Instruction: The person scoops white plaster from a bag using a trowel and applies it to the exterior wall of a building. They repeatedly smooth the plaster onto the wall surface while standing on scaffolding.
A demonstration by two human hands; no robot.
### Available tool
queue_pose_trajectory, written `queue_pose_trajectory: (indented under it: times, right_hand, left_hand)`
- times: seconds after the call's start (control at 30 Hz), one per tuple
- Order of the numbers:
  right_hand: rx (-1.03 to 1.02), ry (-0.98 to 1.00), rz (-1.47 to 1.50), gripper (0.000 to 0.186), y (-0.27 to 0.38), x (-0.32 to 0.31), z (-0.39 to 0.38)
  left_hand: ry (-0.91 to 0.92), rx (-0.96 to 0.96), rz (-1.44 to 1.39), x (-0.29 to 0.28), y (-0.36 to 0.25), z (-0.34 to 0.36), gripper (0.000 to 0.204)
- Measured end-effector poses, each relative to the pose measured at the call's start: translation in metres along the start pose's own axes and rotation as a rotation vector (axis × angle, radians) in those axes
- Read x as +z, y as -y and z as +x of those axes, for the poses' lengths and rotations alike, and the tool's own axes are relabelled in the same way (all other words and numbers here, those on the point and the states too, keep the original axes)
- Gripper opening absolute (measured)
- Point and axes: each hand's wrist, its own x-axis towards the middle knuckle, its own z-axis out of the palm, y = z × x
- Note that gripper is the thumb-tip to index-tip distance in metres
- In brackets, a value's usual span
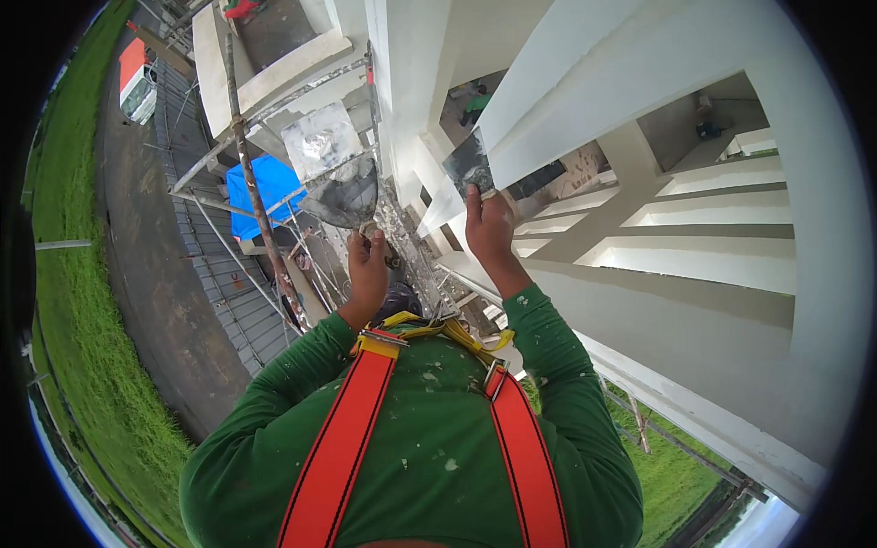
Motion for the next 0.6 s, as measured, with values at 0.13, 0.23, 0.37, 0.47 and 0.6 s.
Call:
queue_pose_trajectory:
  times: [0.13, 0.23, 0.37, 0.47, 0.6]
  right_hand:
    - [-0.417, -0.096, -0.244, 0.019, -0.017, -0.044, 0.087]
    - [-0.731, -0.080, -0.530, 0.035, -0.020, -0.076, 0.140]
    - [-0.790, 0.045, -0.634, 0.051, -0.038, -0.080, 0.182]
    - [-0.812, 0.065, -0.666, 0.052, -0.042, -0.067, 0.188]
    - [-0.840, 0.042, -0.714, 0.053, -0.050, -0.063, 0.190]
  left_hand:
    - [-0.091, -0.157, 0.001, -0.055, 0.007, 0.039, 0.018]
    - [-0.139, -0.226, 0.042, -0.114, 0.055, 0.063, 0.015]
    - [-0.286, -0.279, 0.059, -0.168, 0.109, 0.064, 0.011]
    - [-0.459, -0.335, 0.448, -0.203, 0.166, 0.047, 0.010]
    - [-0.496, -0.397, 0.046, -0.188, 0.117, 0.014, 0.005]
